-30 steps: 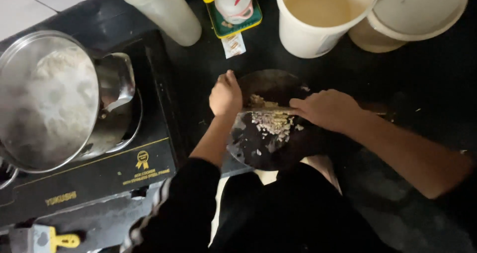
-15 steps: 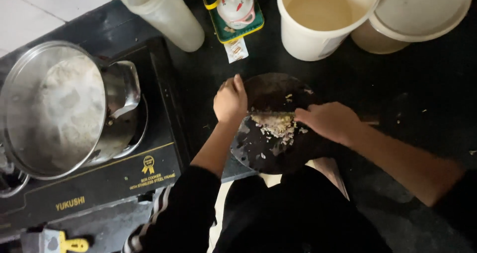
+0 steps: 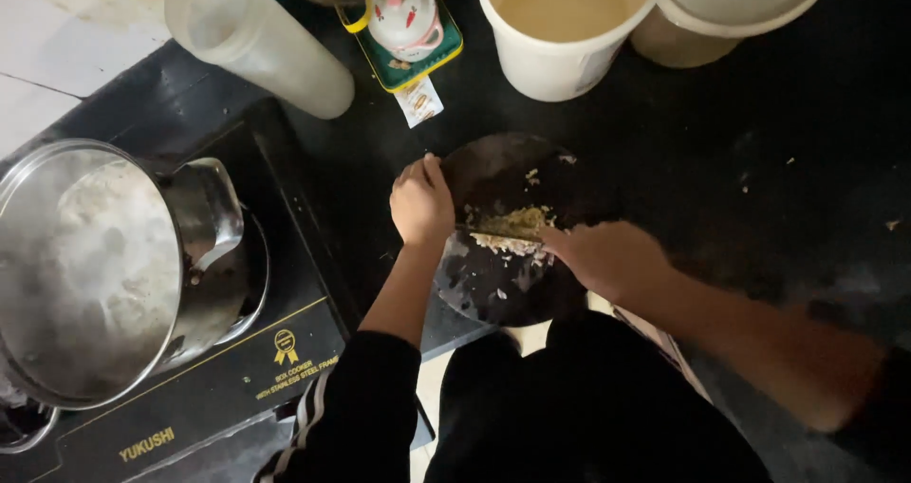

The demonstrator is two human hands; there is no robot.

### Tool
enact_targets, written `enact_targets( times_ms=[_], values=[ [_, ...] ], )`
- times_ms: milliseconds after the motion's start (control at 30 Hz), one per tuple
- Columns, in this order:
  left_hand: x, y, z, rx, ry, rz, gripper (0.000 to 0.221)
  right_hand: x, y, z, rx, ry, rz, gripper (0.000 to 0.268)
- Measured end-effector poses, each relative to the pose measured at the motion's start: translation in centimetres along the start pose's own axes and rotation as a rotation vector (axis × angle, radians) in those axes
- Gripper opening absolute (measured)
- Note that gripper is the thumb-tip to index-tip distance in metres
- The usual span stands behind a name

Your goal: Mincing garlic and ginger on a wooden cutting board using a cleaver.

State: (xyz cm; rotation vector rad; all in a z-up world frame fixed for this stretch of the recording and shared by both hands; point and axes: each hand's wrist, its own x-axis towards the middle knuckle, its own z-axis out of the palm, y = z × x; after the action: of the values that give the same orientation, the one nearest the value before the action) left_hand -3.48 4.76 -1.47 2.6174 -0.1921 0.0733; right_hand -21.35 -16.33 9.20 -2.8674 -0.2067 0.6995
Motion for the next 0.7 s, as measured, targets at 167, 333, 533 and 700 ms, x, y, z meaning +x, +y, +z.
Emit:
enact_targets(
  times_ms=[167, 333, 533, 700],
  values=[
    [-0.5, 0.2, -0.5, 0.118, 0.012, 0.065, 0.043, -1.1, -1.6, 0.6, 0.207, -0.060, 0.034, 0.013],
    [0.1, 0.3, -1.0, 0.000, -0.059, 0.067, 0.050, -1.4, -3.2, 4.2, 0.265, -0.004, 0.101, 0.027],
    [0.0, -0.5, 0.4, 0.097, -0.021, 0.047, 0.047, -1.0, -1.1, 4.5, 0.124, 0.020, 0.050, 0.027],
    [-0.1, -0.4, -0.2, 0.089, -0.056, 0.008, 0.051, 1.4, 1.5, 4.6, 0.111, 0.060, -0.030, 0.034]
  ],
)
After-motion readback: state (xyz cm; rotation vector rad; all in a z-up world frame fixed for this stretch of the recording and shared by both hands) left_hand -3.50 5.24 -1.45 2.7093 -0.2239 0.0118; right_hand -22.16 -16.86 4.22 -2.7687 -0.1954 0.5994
